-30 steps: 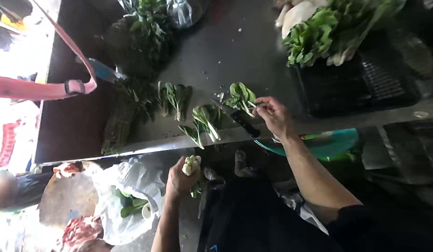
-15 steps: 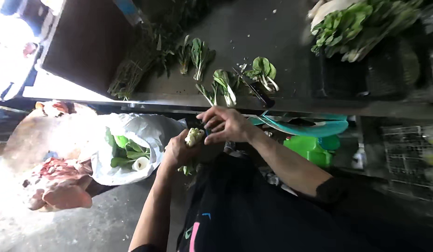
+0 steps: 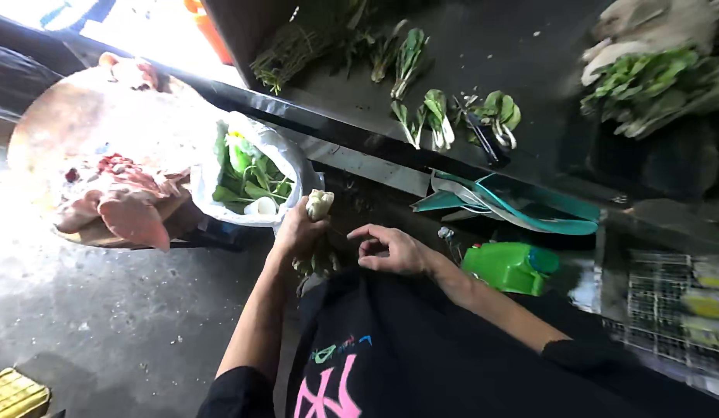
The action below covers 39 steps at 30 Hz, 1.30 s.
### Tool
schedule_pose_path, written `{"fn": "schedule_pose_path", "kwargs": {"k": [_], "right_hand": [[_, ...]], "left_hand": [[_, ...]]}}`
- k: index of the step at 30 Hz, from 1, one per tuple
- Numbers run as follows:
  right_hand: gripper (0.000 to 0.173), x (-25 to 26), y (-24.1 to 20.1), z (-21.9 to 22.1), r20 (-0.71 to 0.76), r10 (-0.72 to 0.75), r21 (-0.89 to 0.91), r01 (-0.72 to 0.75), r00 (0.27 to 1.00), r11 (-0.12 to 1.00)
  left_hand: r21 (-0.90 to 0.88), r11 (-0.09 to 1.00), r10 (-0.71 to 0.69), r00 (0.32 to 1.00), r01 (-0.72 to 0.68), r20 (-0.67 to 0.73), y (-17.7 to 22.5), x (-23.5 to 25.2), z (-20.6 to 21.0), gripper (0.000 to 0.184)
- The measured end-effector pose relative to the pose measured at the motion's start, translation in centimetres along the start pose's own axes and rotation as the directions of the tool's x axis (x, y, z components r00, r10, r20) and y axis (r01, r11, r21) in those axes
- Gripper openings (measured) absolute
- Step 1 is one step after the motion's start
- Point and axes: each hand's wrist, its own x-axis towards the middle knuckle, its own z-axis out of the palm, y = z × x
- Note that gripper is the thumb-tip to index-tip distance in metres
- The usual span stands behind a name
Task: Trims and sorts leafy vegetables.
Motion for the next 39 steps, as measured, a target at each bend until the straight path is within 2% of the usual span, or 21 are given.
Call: {"fn": "schedule_pose_path", "kwargs": {"k": [4,6,8,9,11,13,15,16,18,19,20,21,22,24,26,29,30,32,34,36,39], "right_hand": [[0.030,0.4,-0.3,-0.5,-0.046,0.001,0.013,0.000,0.999,1.000],[0.021,1.0,3.2,-1.3,-0.083,0.065,0.238,-0.043,0.994,0.970],[0.018,1.8,7.1,-1.7,-0.121,0.188,0.542,-0.094,0.975,0.835],[0.023,2.3,8.1,-1.8,-0.125,0.265,0.662,-0.119,0.956,0.740],[0.027,3.5,7.8,-1.5,-0.120,0.414,0.795,-0.163,0.902,0.584],[0.025,4.9,5.2,-2.0,-0.113,0.445,0.832,-0.160,0.888,0.531],[0.020,5.6,2.5,-2.7,-0.157,0.386,0.782,-0.124,0.909,0.610],[0.019,5.7,0.8,-2.9,-0.192,0.334,0.702,-0.109,0.923,0.704],[0.024,5.2,-3.0,-2.9,-0.203,0.166,0.344,-0.088,0.965,0.935],[0.026,4.8,-4.4,-2.5,-0.153,0.077,0.089,-0.064,0.985,0.994],[0.028,4.3,-5.0,-1.8,-0.091,-0.005,-0.141,-0.008,0.996,0.990],[0.032,3.8,-4.7,-1.1,-0.036,-0.082,-0.292,0.068,0.996,0.954],[0.032,3.5,-3.6,-0.6,-0.027,-0.162,-0.363,0.141,0.986,0.921],[0.031,2.7,-0.7,-0.7,-0.180,-0.231,-0.365,0.153,0.956,0.918],[0.030,1.2,1.9,-2.7,-0.402,-0.138,-0.323,0.001,0.905,0.946],[0.030,-1.7,4.5,-7.2,-0.575,0.047,-0.232,-0.217,0.817,0.948],[0.030,-2.6,5.0,-8.6,-0.590,0.089,-0.207,-0.257,0.802,0.944],[0.030,-3.9,5.6,-11.2,-0.601,0.144,-0.166,-0.300,0.786,0.939],[0.032,-4.8,6.2,-13.6,-0.599,0.186,-0.123,-0.319,0.779,0.940],[0.033,-5.4,7.2,-16.1,-0.571,0.227,-0.087,-0.333,0.789,0.939],[0.035,-6.6,9.5,-19.9,-0.538,0.178,-0.148,-0.300,0.824,0.943]], "left_hand": [[-0.273,0.959,0.072,0.997,-0.070,-0.003,-1.7,-0.6,-0.5,0.046],[-0.332,0.935,0.153,0.987,-0.128,0.051,-1.1,-1.3,-0.7,0.048],[-0.364,0.905,0.275,0.955,-0.219,0.110,-0.1,-1.5,-0.5,0.042],[-0.370,0.893,0.327,0.935,-0.257,0.140,0.3,-1.3,-0.2,0.040],[-0.330,0.893,0.384,0.899,-0.305,0.209,1.4,-0.6,0.6,0.040],[-0.114,0.938,0.346,0.896,-0.327,0.278,3.2,-0.1,0.9,0.042],[0.173,0.936,0.234,0.909,-0.307,0.346,4.9,0.3,1.1,0.046],[0.315,0.908,0.153,0.920,-0.274,0.361,5.2,0.7,1.4,0.049],[0.493,0.853,0.007,0.948,-0.172,0.319,4.8,1.6,2.0,0.054],[0.509,0.852,-0.023,0.962,-0.123,0.271,4.3,2.0,2.1,0.054],[0.484,0.873,-0.049,0.974,-0.065,0.221,3.9,2.3,2.1,0.055],[0.424,0.906,-0.067,0.981,-0.018,0.184,3.6,2.7,2.0,0.058],[0.345,0.939,-0.063,0.984,0.002,0.167,3.1,3.2,1.8,0.066],[0.207,0.978,-0.035,0.985,0.000,0.166,1.9,3.9,1.3,0.088],[0.079,0.997,0.005,0.978,-0.022,0.210,0.8,4.4,1.3,0.096],[-0.076,0.995,0.089,0.943,-0.068,0.320,1.8,6.2,1.6,0.072],[-0.072,0.990,0.142,0.928,-0.124,0.346,3.2,7.5,1.5,0.062],[0.065,0.960,0.232,0.903,-0.273,0.361,8.0,10.9,0.8,0.053],[0.275,0.856,0.361,0.887,-0.437,0.286,13.9,14.9,0.1,0.053],[0.403,0.735,0.550,0.827,-0.545,0.116,19.2,19.4,-0.3,0.053],[0.479,0.686,0.696,0.686,-0.548,-0.212,25.9,26.1,0.9,0.048]]}}
